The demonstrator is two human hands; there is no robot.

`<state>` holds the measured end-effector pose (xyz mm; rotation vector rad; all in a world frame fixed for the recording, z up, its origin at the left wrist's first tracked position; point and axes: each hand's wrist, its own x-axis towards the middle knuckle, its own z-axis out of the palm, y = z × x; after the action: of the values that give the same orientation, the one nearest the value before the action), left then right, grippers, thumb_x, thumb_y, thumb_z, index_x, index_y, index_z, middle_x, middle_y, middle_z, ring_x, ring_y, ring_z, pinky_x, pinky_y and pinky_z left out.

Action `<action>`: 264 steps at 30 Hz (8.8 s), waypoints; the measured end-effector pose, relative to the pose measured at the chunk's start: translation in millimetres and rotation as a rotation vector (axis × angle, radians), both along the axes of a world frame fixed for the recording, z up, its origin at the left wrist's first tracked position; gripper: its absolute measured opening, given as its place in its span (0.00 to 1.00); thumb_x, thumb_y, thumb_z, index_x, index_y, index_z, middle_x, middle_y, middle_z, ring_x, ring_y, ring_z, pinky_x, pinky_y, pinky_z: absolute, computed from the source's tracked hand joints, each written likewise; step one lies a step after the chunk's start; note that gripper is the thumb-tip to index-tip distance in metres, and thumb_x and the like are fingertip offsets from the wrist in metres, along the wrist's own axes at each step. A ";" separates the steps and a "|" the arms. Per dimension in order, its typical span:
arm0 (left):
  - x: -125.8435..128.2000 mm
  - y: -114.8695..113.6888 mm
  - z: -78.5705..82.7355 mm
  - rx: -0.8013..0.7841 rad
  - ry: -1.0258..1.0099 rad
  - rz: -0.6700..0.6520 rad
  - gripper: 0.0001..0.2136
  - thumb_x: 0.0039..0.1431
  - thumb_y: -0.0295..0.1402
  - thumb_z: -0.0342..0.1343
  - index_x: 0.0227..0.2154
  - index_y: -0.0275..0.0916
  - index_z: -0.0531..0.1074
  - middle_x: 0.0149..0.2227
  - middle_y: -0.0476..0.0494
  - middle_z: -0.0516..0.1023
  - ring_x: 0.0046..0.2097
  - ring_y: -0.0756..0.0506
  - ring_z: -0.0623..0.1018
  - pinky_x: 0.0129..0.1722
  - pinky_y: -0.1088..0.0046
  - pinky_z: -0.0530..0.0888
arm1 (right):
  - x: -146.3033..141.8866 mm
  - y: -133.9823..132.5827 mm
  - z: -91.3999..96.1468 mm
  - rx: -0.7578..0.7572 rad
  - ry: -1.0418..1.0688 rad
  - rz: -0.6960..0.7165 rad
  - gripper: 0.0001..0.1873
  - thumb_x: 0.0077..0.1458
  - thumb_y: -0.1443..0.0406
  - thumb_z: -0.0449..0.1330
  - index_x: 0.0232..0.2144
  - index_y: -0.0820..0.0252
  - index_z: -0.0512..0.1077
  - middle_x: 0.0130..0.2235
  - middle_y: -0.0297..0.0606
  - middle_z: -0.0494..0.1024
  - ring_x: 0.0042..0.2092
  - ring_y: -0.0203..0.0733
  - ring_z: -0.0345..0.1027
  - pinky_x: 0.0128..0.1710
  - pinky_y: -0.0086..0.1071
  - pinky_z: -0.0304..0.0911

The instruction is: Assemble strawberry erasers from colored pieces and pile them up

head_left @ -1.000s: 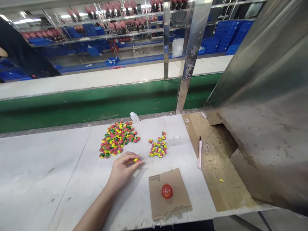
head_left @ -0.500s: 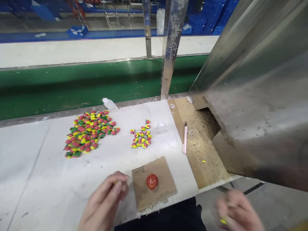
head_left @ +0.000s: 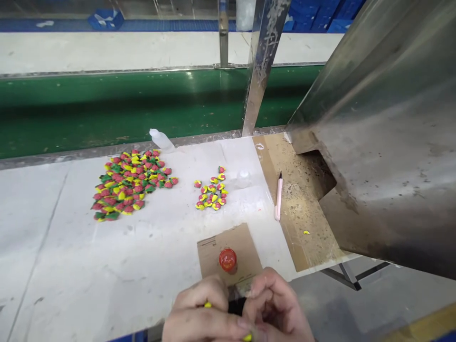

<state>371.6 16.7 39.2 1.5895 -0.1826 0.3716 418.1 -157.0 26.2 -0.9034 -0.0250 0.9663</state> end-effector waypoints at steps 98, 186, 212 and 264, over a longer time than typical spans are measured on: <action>-0.1 22.8 -32.9 0.240 0.401 0.376 0.05 0.53 0.31 0.72 0.34 0.44 0.87 0.36 0.43 0.91 0.37 0.39 0.90 0.40 0.70 0.87 | 98.0 13.8 -0.3 -0.921 -1.569 0.669 0.06 0.70 0.71 0.56 0.38 0.58 0.69 0.34 0.35 0.78 0.33 0.45 0.75 0.31 0.34 0.54; -10.0 -16.4 15.4 -0.785 0.605 0.369 0.13 0.36 0.33 0.83 0.27 0.43 0.86 0.30 0.43 0.90 0.32 0.43 0.89 0.34 0.76 0.84 | 59.4 1.6 54.5 -0.486 -1.260 0.409 0.11 0.76 0.65 0.49 0.39 0.55 0.68 0.36 0.30 0.80 0.35 0.35 0.75 0.38 0.26 0.65; -15.0 -2.6 -1.0 -0.614 0.476 0.171 0.17 0.41 0.27 0.81 0.35 0.50 0.89 0.33 0.44 0.91 0.34 0.42 0.90 0.37 0.77 0.85 | 58.6 1.7 63.8 -0.487 -1.234 0.443 0.11 0.76 0.64 0.51 0.40 0.54 0.72 0.36 0.30 0.82 0.36 0.35 0.77 0.39 0.26 0.65; 5.1 -3.4 4.5 -0.385 0.284 -0.068 0.12 0.55 0.39 0.74 0.43 0.60 0.86 0.34 0.42 0.90 0.41 0.35 0.90 0.53 0.51 0.82 | 45.0 17.4 18.8 0.154 -0.569 0.398 0.34 0.69 0.36 0.46 0.23 0.54 0.54 0.27 0.28 0.58 0.32 0.35 0.58 0.57 0.37 0.62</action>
<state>376.8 13.3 43.7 1.2350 0.0524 0.1144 463.1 -139.6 44.9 -1.0245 -0.7764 1.0249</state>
